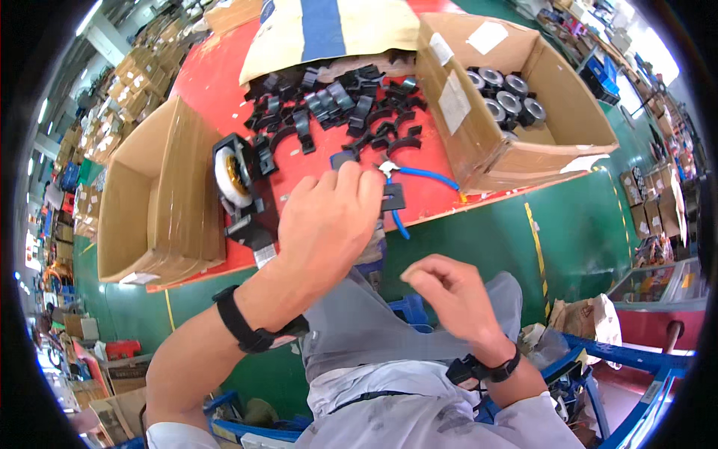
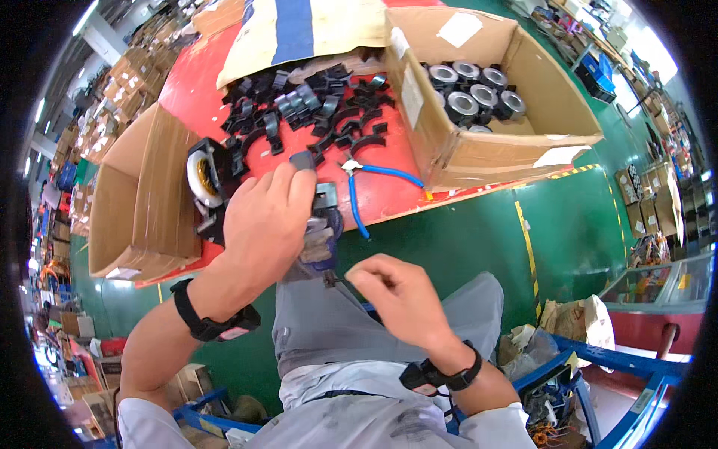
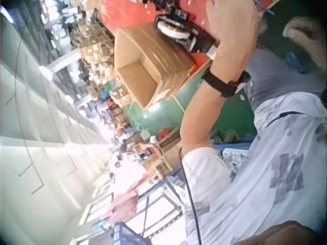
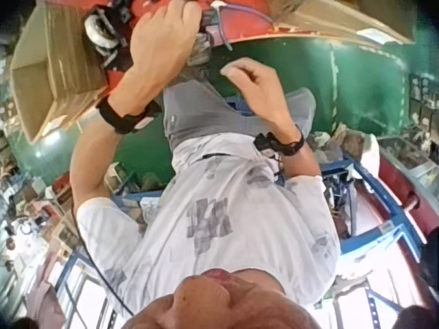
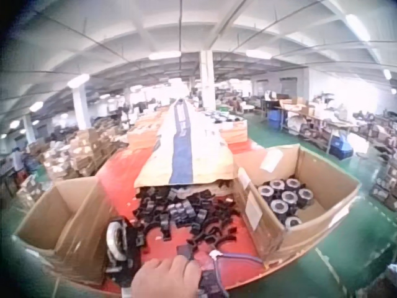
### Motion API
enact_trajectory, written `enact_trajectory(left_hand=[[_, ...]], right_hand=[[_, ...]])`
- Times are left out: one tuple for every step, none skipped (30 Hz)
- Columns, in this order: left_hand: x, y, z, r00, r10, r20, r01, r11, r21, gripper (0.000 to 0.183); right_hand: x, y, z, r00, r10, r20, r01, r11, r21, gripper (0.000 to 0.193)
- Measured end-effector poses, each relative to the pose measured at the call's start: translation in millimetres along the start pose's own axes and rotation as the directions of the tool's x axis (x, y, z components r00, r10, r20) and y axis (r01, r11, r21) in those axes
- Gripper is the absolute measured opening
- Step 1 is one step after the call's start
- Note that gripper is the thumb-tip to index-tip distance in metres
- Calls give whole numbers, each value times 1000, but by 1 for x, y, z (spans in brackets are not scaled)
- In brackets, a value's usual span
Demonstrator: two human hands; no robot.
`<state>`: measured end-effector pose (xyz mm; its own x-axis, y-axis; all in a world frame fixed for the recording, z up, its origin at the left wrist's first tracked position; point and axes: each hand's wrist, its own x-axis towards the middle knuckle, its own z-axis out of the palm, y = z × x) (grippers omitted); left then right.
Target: The person is assembling industrial metal and plastic components at a workstation and then moving through the factory floor to check inventory.
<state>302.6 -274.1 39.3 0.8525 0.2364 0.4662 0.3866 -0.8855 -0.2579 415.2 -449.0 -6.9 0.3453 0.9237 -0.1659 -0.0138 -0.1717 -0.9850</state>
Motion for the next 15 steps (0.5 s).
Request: enact_trajectory(left_hand=[[0, 1, 0, 1000, -9, -1, 9, 1000, 7, 15], [0, 2, 0, 999, -23, 30, 24, 999, -29, 17], [-1, 2, -1, 998, -35, 61, 39, 997, -65, 20], [1, 4, -2, 993, -58, 104, 67, 994, -81, 21], [0, 2, -4, 993, -66, 95, 73, 994, -79, 21], [1, -1, -7, 993, -46, 107, 61, 988, -142, 29], [0, -3, -10, 992, -32, 125, 56, 979, -198, 36], [1, -12, -23, 989, -74, 130, 116, 928, -353, 46], [-1, -26, -36, 984, -111, 143, 168, 850, -500, 56], [-6, -45, -34, 957, -171, 236, 286, 704, -650, 69], [3, -53, -53, 798, -172, 578, 575, 505, -644, 56], [3, -55, -41, 736, -109, 668, 645, 411, -644, 51], [6, -55, -29, 670, -32, 742, 710, 319, -628, 46], [5, -56, -22, 674, -31, 738, 706, 321, -632, 46], [2, -56, -18, 669, -34, 743, 715, 301, -631, 43]], right_hand=[[0, 0, -2, 999, 47, 8, -47, 998, 33, 17], [1, 0, 2, 999, 41, 18, -41, 999, 28, 17], [2, 0, 5, 998, 44, 52, -45, 999, 27, 17], [3, -1, 6, 996, 48, 81, -50, 999, 22, 17], [2, -4, 9, 996, 42, 84, -43, 999, 13, 17], [0, -9, 12, 993, 7, 117, -4, 1000, -30, 17], [-1, -12, 14, 986, -26, 162, 37, 997, -66, 16], [-6, -14, 13, 986, -65, 155, 81, 991, -104, 16], [-9, -13, 10, 987, -66, 145, 83, 991, -109, 16], [-15, -13, 8, 994, -7, 109, 17, 995, -98, 16], [-19, -13, 6, 994, 50, 102, -43, 996, -78, 16], [-22, -12, 5, 994, 48, 101, -40, 996, -79, 16], [-23, -9, 5, 996, 41, 84, -34, 996, -85, 16], [-23, -7, 4, 997, 34, 67, -27, 995, -92, 17], [-23, -8, 4, 998, 29, 64, -23, 995, -93, 17]])
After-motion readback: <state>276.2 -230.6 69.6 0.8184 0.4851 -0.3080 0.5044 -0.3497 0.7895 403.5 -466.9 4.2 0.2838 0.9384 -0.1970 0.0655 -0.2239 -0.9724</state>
